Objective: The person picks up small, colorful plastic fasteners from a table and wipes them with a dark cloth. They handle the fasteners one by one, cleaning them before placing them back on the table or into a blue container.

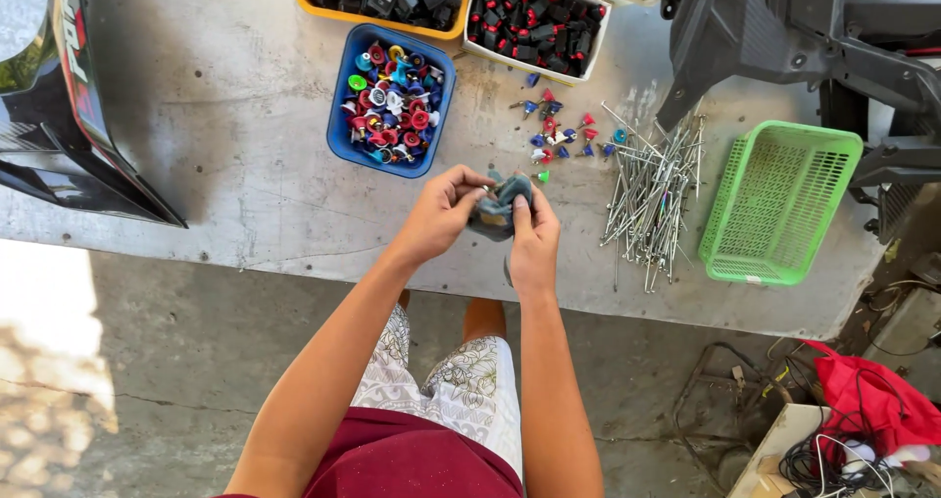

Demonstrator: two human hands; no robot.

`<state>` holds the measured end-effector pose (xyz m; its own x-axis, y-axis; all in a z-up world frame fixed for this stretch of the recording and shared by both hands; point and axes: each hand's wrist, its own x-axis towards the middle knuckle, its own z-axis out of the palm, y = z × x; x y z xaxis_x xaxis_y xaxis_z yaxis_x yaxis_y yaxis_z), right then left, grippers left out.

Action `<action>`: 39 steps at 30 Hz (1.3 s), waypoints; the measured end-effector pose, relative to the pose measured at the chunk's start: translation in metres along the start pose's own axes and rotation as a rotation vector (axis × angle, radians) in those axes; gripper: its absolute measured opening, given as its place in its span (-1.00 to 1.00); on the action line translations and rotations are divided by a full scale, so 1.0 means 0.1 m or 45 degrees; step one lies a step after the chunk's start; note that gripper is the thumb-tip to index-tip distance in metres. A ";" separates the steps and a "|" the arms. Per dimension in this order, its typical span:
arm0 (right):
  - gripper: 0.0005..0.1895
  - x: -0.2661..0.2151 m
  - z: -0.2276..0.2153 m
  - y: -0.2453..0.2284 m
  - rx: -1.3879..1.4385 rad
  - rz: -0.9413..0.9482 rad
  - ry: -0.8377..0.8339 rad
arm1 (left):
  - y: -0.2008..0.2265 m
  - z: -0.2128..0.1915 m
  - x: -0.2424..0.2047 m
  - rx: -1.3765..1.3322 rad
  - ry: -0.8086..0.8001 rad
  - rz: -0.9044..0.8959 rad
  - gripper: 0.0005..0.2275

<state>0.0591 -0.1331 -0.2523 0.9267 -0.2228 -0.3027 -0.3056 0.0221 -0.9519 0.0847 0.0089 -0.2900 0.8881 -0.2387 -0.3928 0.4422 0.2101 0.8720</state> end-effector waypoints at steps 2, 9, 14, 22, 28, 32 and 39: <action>-0.73 0.05 -0.09 -0.03 -0.029 -0.017 -0.061 | -0.05 0.10 0.07 -0.017 -0.026 0.002 -0.85; -0.76 0.02 -0.60 0.03 -0.212 -0.051 -0.303 | 0.09 0.63 0.11 0.042 -0.050 -0.098 -0.92; -0.61 -0.01 -0.99 0.09 -0.390 -0.016 -0.225 | -0.18 0.93 0.04 0.080 -0.007 -0.099 -0.96; -0.55 0.29 -1.40 0.22 0.160 0.566 -0.134 | -0.17 1.40 -0.05 0.318 0.161 0.024 -0.91; -0.42 0.27 -1.52 0.27 -0.518 0.046 -0.149 | 0.01 1.40 -0.04 1.003 -0.242 0.111 -0.74; -0.40 0.28 -1.23 0.01 -0.742 -0.095 -0.014 | -0.12 1.26 -0.02 0.970 -0.103 0.111 -0.59; -0.48 0.31 -0.75 -0.08 -0.812 -0.096 0.185 | -0.41 0.78 0.30 0.852 0.369 0.074 -0.62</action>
<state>0.0745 -0.2136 -0.2502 0.9254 -0.3314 -0.1839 -0.3518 -0.5707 -0.7420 0.0838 -0.0807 -0.3148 0.9462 0.0355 -0.3215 0.3047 -0.4314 0.8492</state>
